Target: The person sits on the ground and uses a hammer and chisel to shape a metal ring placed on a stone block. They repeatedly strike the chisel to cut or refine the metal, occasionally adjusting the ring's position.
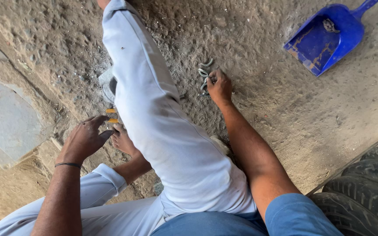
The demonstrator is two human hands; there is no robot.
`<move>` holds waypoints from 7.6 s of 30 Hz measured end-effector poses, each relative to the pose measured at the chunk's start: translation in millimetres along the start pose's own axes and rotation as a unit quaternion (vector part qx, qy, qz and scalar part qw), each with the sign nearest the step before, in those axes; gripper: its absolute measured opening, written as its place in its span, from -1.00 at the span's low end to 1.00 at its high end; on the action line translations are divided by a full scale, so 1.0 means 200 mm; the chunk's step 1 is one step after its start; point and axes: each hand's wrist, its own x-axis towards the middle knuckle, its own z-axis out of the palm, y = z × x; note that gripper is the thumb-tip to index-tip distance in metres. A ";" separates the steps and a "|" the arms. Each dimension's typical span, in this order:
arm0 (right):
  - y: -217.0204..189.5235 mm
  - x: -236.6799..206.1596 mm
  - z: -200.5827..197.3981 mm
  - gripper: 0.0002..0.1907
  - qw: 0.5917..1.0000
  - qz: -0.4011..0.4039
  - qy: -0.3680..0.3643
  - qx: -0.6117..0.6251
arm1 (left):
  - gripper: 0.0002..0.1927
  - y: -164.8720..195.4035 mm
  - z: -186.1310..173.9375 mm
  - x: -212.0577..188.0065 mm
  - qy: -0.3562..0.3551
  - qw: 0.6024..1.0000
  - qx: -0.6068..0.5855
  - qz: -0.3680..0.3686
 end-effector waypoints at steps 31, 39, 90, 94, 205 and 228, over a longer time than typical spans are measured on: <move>-1.53 -0.05 -0.93 -0.87 0.834 -0.227 0.017 0.502 | -0.50 0.10 -0.56 -0.42 0.304 0.916 -0.211 0.157; -1.87 -0.42 -0.33 -0.92 0.787 -0.231 -0.171 0.546 | -0.63 0.16 -0.45 -0.39 0.369 0.779 -0.417 0.290; -1.00 -0.39 0.72 -0.46 0.844 -0.231 -0.361 -0.324 | -0.84 -0.08 0.03 0.26 0.373 0.885 -0.268 0.076; -1.14 -0.48 0.74 -0.56 0.845 -0.213 -0.327 -0.367 | -0.79 -0.09 0.04 0.25 0.400 0.874 -0.261 0.084; -1.20 -0.39 0.65 -0.50 0.971 -0.106 -0.211 -0.044 | -0.76 -0.23 0.37 0.66 0.323 0.897 -0.300 -0.012; -1.10 -0.44 0.69 -0.49 0.958 -0.150 -0.218 -0.110 | -0.80 -0.22 0.39 0.66 0.320 0.910 -0.263 -0.029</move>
